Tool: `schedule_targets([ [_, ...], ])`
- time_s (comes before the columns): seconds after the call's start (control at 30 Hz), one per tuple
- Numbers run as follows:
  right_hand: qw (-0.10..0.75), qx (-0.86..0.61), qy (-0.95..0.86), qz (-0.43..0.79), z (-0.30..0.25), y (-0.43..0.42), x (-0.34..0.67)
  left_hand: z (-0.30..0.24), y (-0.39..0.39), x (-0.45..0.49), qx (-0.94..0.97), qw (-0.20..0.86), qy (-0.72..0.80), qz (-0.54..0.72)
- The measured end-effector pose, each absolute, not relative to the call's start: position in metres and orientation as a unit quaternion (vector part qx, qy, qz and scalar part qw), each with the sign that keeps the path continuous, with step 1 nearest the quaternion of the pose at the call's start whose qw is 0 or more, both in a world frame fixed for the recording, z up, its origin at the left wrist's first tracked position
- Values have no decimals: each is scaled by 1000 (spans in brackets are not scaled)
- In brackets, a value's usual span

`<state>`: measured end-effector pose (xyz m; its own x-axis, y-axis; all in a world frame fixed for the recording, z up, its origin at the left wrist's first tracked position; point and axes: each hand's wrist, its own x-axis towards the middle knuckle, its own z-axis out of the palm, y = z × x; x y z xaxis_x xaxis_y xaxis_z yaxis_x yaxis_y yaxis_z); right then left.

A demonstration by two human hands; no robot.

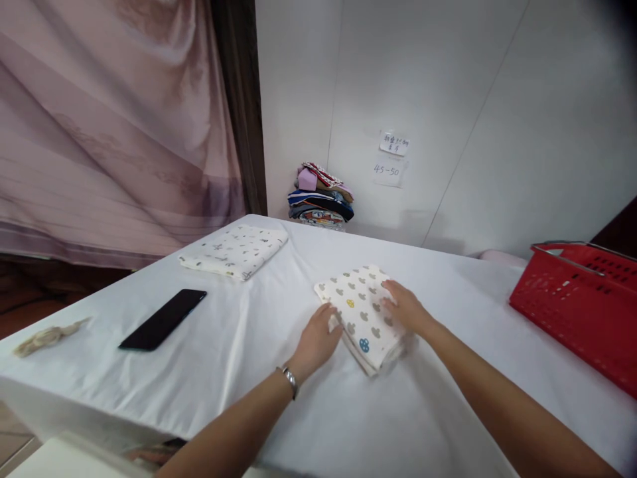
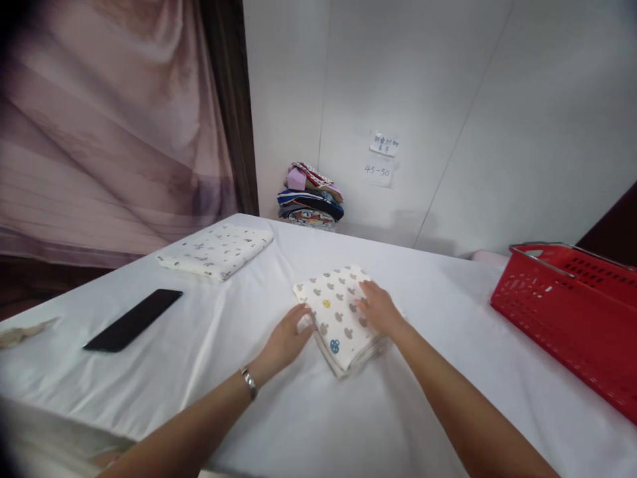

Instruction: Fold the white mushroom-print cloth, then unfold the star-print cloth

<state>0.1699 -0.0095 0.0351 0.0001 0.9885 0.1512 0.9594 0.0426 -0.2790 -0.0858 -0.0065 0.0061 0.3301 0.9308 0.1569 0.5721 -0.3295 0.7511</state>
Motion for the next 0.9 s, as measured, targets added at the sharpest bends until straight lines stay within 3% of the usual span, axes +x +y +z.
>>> schedule_targets([
  [0.13,100,-614,-771,139,22,-40,105,11,36,-83,813,139,486,290],
  [0.27,87,-578,-803,114,6,-70,78,-6,62,-81,868,85,439,216],
  [0.47,104,-566,-808,123,7,-107,79,-23,71,-84,861,95,443,232],
  [0.63,153,-556,-797,178,23,-108,101,-21,75,-89,822,162,467,283],
  [0.77,243,-664,-698,114,29,-62,150,-16,74,-92,747,225,526,338],
  [0.9,259,-777,-541,191,28,-7,201,-9,67,-89,704,237,570,351],
])
